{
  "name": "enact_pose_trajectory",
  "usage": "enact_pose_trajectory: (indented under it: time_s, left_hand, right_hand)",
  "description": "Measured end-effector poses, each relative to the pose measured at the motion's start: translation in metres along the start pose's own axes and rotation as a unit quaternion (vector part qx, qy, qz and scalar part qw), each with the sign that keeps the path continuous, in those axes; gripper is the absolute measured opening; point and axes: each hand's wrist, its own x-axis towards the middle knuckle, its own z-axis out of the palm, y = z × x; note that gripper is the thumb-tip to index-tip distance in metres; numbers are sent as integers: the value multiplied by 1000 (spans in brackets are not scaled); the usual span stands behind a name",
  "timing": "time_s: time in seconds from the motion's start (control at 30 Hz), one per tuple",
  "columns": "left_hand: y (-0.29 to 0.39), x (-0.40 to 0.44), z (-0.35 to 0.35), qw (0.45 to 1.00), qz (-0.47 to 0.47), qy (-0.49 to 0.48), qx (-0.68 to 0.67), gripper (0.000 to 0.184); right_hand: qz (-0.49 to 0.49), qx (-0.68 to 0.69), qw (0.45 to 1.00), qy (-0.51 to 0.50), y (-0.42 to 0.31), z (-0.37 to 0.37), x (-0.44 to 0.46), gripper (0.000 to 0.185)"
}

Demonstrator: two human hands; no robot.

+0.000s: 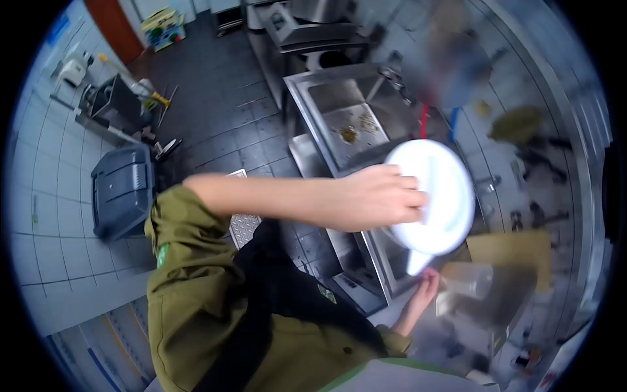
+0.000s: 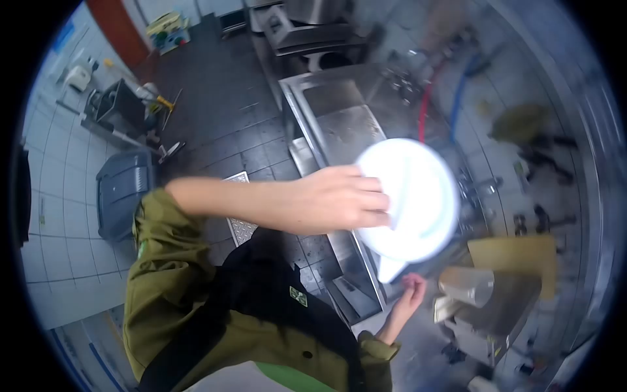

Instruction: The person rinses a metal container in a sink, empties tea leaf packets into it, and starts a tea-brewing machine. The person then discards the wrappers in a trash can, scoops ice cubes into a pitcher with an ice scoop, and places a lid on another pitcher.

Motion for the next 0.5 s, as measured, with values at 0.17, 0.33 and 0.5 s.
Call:
enact_pose_trajectory:
  time_s: [0.17,0.33,0.5]
  left_hand:
    - [-113,-201,7,945,-313,-17,-92,48]
    - [-201,-340,-33,857,-506,25,-92,49]
    - [-309,-408,-109,849,-527,4,-33,39]
  right_hand:
    - [-229,-126,928,-266,-86,245,63,28]
    - [-388,-144,730,-543,-106,504,88,39]
    - [-386,-104,673,-622,-130,674,121,39]
